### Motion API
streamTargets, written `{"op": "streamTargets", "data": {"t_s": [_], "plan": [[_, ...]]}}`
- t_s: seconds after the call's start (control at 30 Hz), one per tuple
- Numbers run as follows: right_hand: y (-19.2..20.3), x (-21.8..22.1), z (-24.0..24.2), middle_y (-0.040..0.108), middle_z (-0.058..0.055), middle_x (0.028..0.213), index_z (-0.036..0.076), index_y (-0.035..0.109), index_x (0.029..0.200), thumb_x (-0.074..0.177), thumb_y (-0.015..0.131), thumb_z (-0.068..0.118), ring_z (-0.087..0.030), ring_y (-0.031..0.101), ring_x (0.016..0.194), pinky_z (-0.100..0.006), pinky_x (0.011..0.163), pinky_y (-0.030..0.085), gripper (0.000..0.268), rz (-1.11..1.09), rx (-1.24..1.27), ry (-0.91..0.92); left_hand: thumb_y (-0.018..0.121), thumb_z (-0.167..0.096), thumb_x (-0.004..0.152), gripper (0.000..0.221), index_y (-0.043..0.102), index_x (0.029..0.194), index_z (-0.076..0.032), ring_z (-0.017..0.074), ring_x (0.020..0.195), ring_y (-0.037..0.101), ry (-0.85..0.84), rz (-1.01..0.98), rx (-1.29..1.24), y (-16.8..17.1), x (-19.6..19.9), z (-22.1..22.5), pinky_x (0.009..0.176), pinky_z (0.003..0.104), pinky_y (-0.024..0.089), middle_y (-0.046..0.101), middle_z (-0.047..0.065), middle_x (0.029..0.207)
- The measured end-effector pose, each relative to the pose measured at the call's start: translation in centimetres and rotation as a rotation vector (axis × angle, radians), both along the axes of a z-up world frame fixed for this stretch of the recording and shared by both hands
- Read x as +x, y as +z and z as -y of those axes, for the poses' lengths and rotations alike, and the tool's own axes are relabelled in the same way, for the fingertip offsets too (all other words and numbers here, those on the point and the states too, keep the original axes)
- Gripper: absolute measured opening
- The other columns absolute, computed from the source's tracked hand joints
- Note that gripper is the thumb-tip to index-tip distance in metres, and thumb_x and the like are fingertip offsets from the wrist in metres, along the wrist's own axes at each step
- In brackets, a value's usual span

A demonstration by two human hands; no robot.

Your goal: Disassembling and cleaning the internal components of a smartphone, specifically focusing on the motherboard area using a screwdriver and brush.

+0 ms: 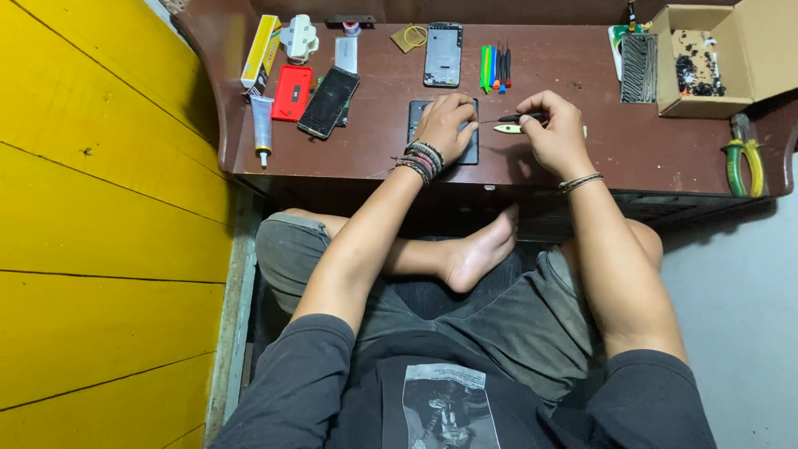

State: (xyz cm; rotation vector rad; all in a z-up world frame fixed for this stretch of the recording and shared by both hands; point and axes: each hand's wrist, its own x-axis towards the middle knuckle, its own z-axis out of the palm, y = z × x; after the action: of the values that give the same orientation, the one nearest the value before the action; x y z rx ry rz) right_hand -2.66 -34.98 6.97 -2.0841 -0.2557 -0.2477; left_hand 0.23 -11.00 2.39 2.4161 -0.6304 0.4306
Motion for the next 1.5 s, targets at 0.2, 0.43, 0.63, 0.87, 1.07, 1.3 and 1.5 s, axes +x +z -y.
{"op": "streamTargets", "data": {"t_s": [0.2, 0.43, 0.63, 0.87, 1.07, 1.3, 1.5], "plan": [[0.2, -1.3, 0.1, 0.073, -0.01, 0.092, 0.012, 0.076, 0.106, 0.091, 0.068, 0.002, -0.019, 0.073, 0.082, -0.031, 0.066, 0.056, 0.02, -0.037, -0.023, 0.002, 0.075, -0.034, 0.088, 0.017, 0.064, 0.097, -0.027, 0.0219, 0.13, 0.052, 0.011, -0.078, 0.038, 0.1, -1.1, -0.4, 0.112, 0.047, 0.039, 0.058, -0.004, 0.124], [0.8, -1.6, -1.6, 0.073, -0.015, 0.09, 0.006, 0.075, 0.106, 0.091, 0.067, -0.001, -0.024, 0.073, 0.08, -0.035, 0.065, 0.057, 0.018, -0.018, -0.028, 0.076, 0.072, -0.034, 0.093, 0.011, 0.062, 0.094, -0.029, 0.0202, 0.134, 0.049, 0.031, -0.112, 0.09, -0.3, -1.3, -0.7, 0.119, 0.05, 0.029, 0.058, -0.007, 0.128], [0.1, -0.8, -1.2, 0.073, -0.014, 0.089, 0.007, 0.075, 0.106, 0.093, 0.067, -0.001, -0.024, 0.073, 0.08, -0.034, 0.064, 0.057, 0.017, 0.001, -0.047, 0.058, 0.073, -0.038, 0.092, 0.012, 0.064, 0.097, -0.031, 0.0194, 0.136, 0.046, 0.054, -0.153, 0.103, -0.9, -0.5, -1.8, 0.122, 0.052, 0.025, 0.058, -0.009, 0.131], [2.0, -2.4, -2.2, 0.073, -0.01, 0.095, -0.002, 0.072, 0.11, 0.092, 0.063, -0.001, -0.019, 0.062, 0.074, -0.032, 0.069, 0.052, 0.02, 0.085, -0.213, 0.058, 0.067, -0.02, 0.089, 0.012, 0.074, 0.099, -0.017, 0.0268, 0.124, 0.055, 0.199, -0.008, -0.082, 1.3, -1.8, -7.6, 0.111, 0.047, 0.038, 0.065, 0.005, 0.125], [1.4, -0.6, -5.4, 0.075, -0.012, 0.09, 0.013, 0.079, 0.109, 0.092, 0.072, 0.004, -0.034, 0.072, 0.09, -0.044, 0.073, 0.058, 0.02, 0.16, -0.255, 0.114, 0.064, -0.029, 0.099, 0.023, 0.063, 0.122, -0.026, 0.0242, 0.133, 0.049, 0.284, -0.12, -0.022, -2.9, -1.7, -11.6, 0.113, 0.046, 0.039, 0.056, 0.0, 0.129], [-0.9, 3.7, -10.7, 0.075, -0.012, 0.088, 0.011, 0.08, 0.099, 0.086, 0.081, 0.01, -0.038, 0.072, 0.089, -0.045, 0.077, 0.058, 0.013, 0.324, -0.361, 0.207, 0.072, -0.036, 0.09, 0.029, 0.064, 0.112, -0.019, 0.0273, 0.131, 0.048, 0.284, -0.057, 0.074, -3.6, -1.7, -11.1, 0.114, 0.048, 0.037, 0.054, 0.003, 0.126], [-0.3, 5.0, -14.2, 0.073, -0.014, 0.087, 0.01, 0.077, 0.098, 0.086, 0.078, 0.014, -0.04, 0.071, 0.089, -0.049, 0.078, 0.057, 0.012, 0.291, -0.512, 0.213, 0.067, -0.042, 0.094, 0.03, 0.066, 0.116, -0.022, 0.0276, 0.133, 0.046, 0.271, -0.058, 0.075, -3.0, -2.2, -11.1, 0.116, 0.047, 0.034, 0.052, 0.005, 0.127]]}}
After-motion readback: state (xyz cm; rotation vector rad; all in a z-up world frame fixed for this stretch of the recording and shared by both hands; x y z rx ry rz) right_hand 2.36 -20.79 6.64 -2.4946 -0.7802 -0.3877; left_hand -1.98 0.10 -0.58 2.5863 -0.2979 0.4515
